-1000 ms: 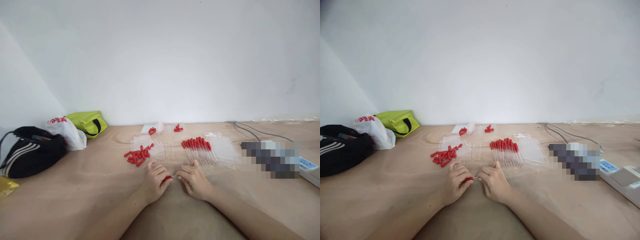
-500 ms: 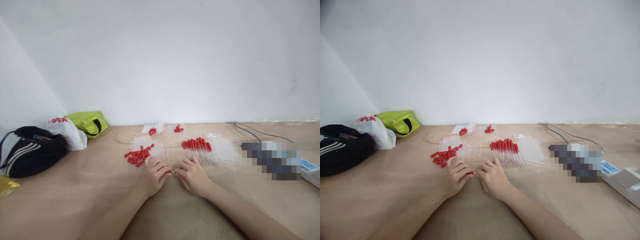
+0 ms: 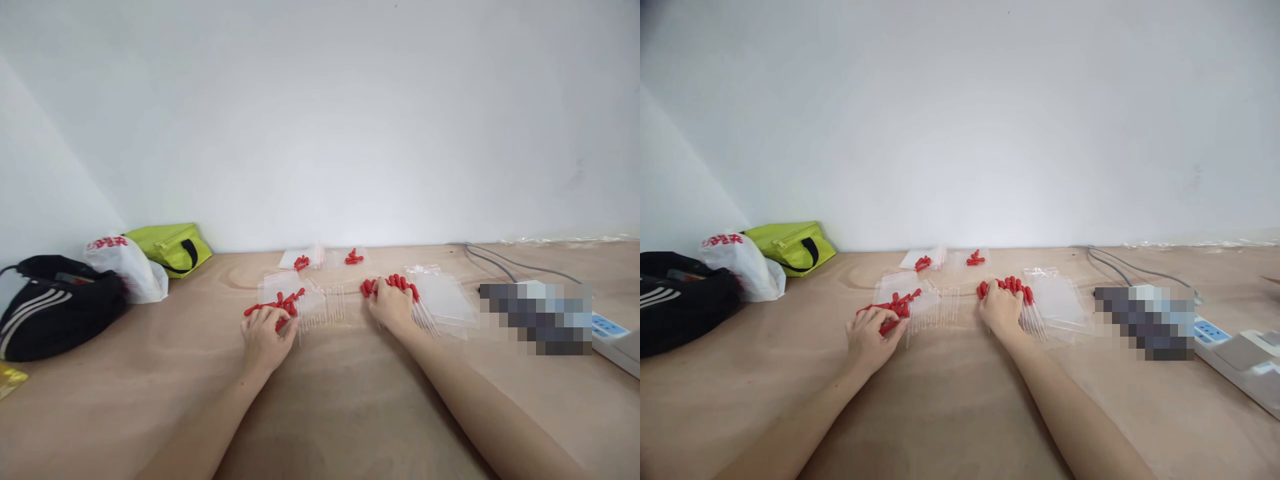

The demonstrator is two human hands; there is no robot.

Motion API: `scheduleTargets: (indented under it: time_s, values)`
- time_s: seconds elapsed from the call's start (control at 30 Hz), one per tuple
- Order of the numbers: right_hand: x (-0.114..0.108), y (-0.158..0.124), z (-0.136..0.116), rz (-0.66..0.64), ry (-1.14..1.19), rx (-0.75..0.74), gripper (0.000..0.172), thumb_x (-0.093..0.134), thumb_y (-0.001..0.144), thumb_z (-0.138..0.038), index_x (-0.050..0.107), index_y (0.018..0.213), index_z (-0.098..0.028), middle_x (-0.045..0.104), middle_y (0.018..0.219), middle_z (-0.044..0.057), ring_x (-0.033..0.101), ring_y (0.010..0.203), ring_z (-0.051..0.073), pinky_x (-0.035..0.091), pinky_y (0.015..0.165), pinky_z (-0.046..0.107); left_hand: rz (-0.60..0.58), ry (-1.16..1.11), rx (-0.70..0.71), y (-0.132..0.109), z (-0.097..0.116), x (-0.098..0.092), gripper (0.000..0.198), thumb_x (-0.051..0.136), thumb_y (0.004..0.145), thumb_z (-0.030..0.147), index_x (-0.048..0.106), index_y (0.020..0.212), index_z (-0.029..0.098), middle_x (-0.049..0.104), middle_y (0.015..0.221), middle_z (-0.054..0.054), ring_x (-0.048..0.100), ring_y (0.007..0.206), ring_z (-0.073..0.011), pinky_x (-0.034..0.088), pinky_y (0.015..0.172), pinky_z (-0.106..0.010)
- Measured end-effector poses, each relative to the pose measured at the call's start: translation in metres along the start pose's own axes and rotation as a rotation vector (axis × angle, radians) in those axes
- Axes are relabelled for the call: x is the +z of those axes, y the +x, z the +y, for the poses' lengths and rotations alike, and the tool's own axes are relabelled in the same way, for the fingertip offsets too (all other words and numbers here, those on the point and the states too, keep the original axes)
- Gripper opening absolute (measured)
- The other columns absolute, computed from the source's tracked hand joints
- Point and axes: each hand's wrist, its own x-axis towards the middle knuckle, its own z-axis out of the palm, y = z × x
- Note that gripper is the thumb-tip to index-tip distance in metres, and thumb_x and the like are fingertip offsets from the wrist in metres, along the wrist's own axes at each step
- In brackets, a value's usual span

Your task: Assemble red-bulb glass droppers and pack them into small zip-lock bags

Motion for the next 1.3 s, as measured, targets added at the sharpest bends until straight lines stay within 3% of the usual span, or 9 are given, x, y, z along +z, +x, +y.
scheduleTargets:
  time_s: [0.23, 0.33, 0.47, 0.67, 0.87, 1.03, 1.1, 1.2, 1.3]
  values:
    - [-0.008, -0.019, -0.024, 0.051, 0.071, -0.169, 0.019, 0.043, 0.079, -0.024, 0.059, 0.075, -0.015, 0.067, 0.076, 0.009, 0.058, 0.074, 0.021, 0.022, 0.07, 0.035, -0.08, 0.076, -0.158, 0.004, -0.004, -0.002, 0.005, 0.057, 0.07, 0.023, 0.06, 0.074, 0.022, 0.06, 0.082, -0.004, 0.051, 0.086, -0.0256, 0.03, 0.071, -0.037]
    - [-0.006, -0.042, -0.055, -0.038, 0.206, -0.319, 0.023, 0.046, 0.08, -0.034, 0.06, 0.069, -0.018, 0.067, 0.07, 0.005, 0.058, 0.069, 0.017, 0.023, 0.073, 0.034, -0.074, 0.094, -0.128, 0.007, -0.009, 0.001, 0.006, 0.059, 0.07, 0.029, 0.062, 0.073, 0.024, 0.059, 0.089, -0.004, 0.05, 0.089, -0.0256, 0.029, 0.076, -0.04]
    - [0.001, -0.065, -0.095, -0.142, 0.284, -0.349, 0.029, 0.048, 0.078, -0.044, 0.061, 0.071, -0.018, 0.068, 0.075, 0.005, 0.059, 0.073, 0.019, 0.025, 0.079, 0.036, -0.05, 0.135, -0.047, 0.009, -0.01, 0.007, 0.012, 0.062, 0.071, 0.037, 0.064, 0.074, 0.026, 0.059, 0.096, -0.005, 0.049, 0.09, -0.0252, 0.027, 0.08, -0.042]
    - [0.003, -0.071, -0.112, -0.2, 0.307, -0.305, 0.021, 0.046, 0.078, -0.029, 0.062, 0.079, -0.015, 0.068, 0.079, 0.008, 0.06, 0.075, 0.021, 0.026, 0.082, 0.04, -0.023, 0.165, 0.035, 0.014, -0.01, 0.017, 0.011, 0.062, 0.071, 0.035, 0.065, 0.069, 0.025, 0.06, 0.099, -0.006, 0.048, 0.093, -0.0262, 0.025, 0.083, -0.045]
    - [-0.003, -0.078, -0.094, -0.215, 0.297, -0.322, 0.017, 0.046, 0.077, -0.024, 0.061, 0.071, -0.017, 0.067, 0.072, 0.006, 0.059, 0.072, 0.02, 0.028, 0.075, 0.037, 0.064, 0.11, 0.093, 0.011, -0.007, 0.016, 0.01, 0.058, 0.075, 0.026, 0.066, 0.07, 0.023, 0.062, 0.096, -0.006, 0.051, 0.091, -0.0258, 0.026, 0.084, -0.045]
    - [-0.006, -0.087, -0.046, -0.184, 0.457, -0.504, 0.009, 0.052, 0.075, -0.019, 0.054, 0.067, -0.019, 0.062, 0.068, 0.0, 0.055, 0.072, 0.015, 0.03, 0.07, 0.029, 0.189, -0.086, 0.107, 0.0, -0.001, 0.002, 0.012, 0.055, 0.077, 0.026, 0.066, 0.075, 0.023, 0.062, 0.087, -0.005, 0.053, 0.085, -0.0232, 0.032, 0.083, -0.043]
    - [-0.008, -0.087, -0.02, -0.183, 0.512, -0.547, 0.009, 0.052, 0.076, -0.019, 0.052, 0.067, -0.019, 0.058, 0.065, 0.0, 0.052, 0.069, 0.014, 0.033, 0.066, 0.026, 0.138, -0.249, 0.159, -0.007, 0.002, -0.005, 0.013, 0.053, 0.078, 0.026, 0.065, 0.077, 0.022, 0.06, 0.084, -0.005, 0.054, 0.084, -0.021, 0.037, 0.08, -0.039]
    - [-0.011, -0.084, 0.014, -0.197, 0.557, -0.55, 0.011, 0.051, 0.078, -0.02, 0.05, 0.067, -0.019, 0.054, 0.062, -0.001, 0.05, 0.065, 0.014, 0.036, 0.062, 0.025, -0.052, -0.453, 0.295, -0.015, 0.006, -0.014, 0.014, 0.051, 0.079, 0.023, 0.064, 0.08, 0.022, 0.058, 0.082, -0.003, 0.054, 0.082, -0.0181, 0.041, 0.077, -0.035]
    - [-0.013, -0.079, 0.034, -0.201, 0.563, -0.564, 0.012, 0.051, 0.078, -0.023, 0.049, 0.066, -0.019, 0.053, 0.063, 0.0, 0.049, 0.064, 0.014, 0.037, 0.061, 0.026, -0.179, -0.489, 0.379, -0.02, 0.009, -0.018, 0.015, 0.049, 0.078, 0.019, 0.064, 0.08, 0.022, 0.058, 0.082, -0.003, 0.053, 0.082, -0.0177, 0.041, 0.077, -0.036]
